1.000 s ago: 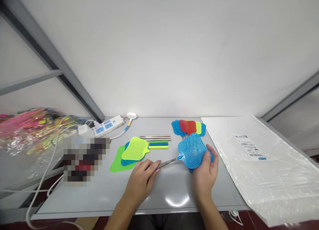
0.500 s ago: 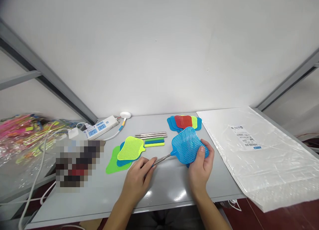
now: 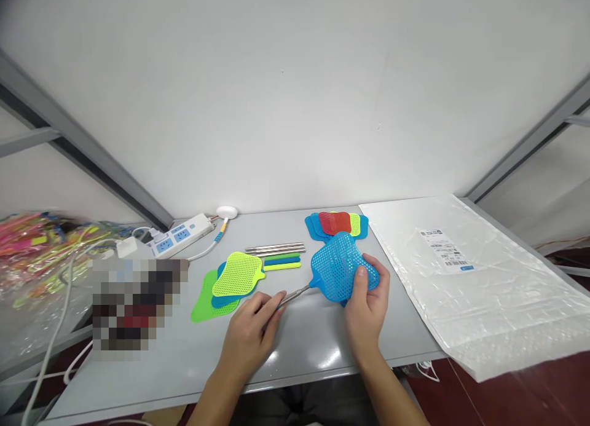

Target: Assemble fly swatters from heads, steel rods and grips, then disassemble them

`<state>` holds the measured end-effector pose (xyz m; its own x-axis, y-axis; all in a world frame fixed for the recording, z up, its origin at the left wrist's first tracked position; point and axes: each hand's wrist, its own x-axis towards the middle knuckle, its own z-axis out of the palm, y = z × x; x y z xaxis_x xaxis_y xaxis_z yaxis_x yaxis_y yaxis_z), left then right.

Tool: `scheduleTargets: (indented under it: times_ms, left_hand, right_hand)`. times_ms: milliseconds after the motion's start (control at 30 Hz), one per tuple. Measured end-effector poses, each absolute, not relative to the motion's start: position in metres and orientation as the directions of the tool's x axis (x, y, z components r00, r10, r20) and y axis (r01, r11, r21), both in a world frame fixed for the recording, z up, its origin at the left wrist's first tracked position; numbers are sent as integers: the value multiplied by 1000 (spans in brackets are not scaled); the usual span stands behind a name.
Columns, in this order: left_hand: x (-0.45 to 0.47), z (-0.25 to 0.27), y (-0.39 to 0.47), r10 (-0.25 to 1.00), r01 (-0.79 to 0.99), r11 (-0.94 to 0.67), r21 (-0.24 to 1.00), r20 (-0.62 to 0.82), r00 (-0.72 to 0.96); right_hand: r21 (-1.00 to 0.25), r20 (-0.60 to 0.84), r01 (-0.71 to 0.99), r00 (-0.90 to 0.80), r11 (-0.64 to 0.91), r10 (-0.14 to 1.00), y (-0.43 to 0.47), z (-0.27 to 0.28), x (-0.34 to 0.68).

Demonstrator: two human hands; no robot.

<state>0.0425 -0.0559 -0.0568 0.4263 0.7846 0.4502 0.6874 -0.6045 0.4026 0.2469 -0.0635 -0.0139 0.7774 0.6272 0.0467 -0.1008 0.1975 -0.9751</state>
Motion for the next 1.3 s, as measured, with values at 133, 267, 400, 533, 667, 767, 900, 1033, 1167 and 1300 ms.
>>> scheduleTargets:
  times_ms: [133, 267, 400, 533, 667, 767, 900, 1033, 1167, 1300]
  left_hand:
    - [42, -58, -57, 774, 693, -609, 386, 478, 415]
    - [43, -57, -58, 765, 706, -616, 350, 482, 428]
    - [44, -56, -60, 764, 706, -616, 349, 481, 430]
    - [44, -54, -62, 730, 672, -652, 351, 532, 430]
    - [43, -48, -65, 712, 655, -668, 353, 561, 423]
    - [40, -42, -65, 710, 657, -666, 352, 569, 415]
    - [33, -27, -66, 749, 701, -629, 337, 506, 428]
    - [28, -7, -74, 823, 788, -553, 270, 321, 467]
    - [31, 4, -86, 850, 817, -522, 245, 229, 474]
    - [41, 3, -94, 861, 813, -508, 284, 194, 470]
  right_hand:
    - [-953, -50, -242, 714, 180, 698, -63, -13, 238]
    - [-945, -145, -319, 617, 77, 774, -63, -17, 233]
    - [-948, -106, -316, 429, 39, 897, -65, -19, 229]
    - [-953, -53, -298, 335, 53, 941, -67, -14, 222]
    - [-958, -49, -282, 351, 56, 935, -70, -7, 216]
    - [-955, -43, -292, 325, 57, 945, -70, -3, 213]
    - [-944, -64, -330, 250, 23, 966, -71, -5, 211]
    - [-919, -133, -390, 169, -58, 977, -75, -16, 210]
    - [-951, -110, -301, 128, -67, 986, -83, -22, 209]
    - [-987, -92, -140, 64, -83, 994, -93, -21, 208]
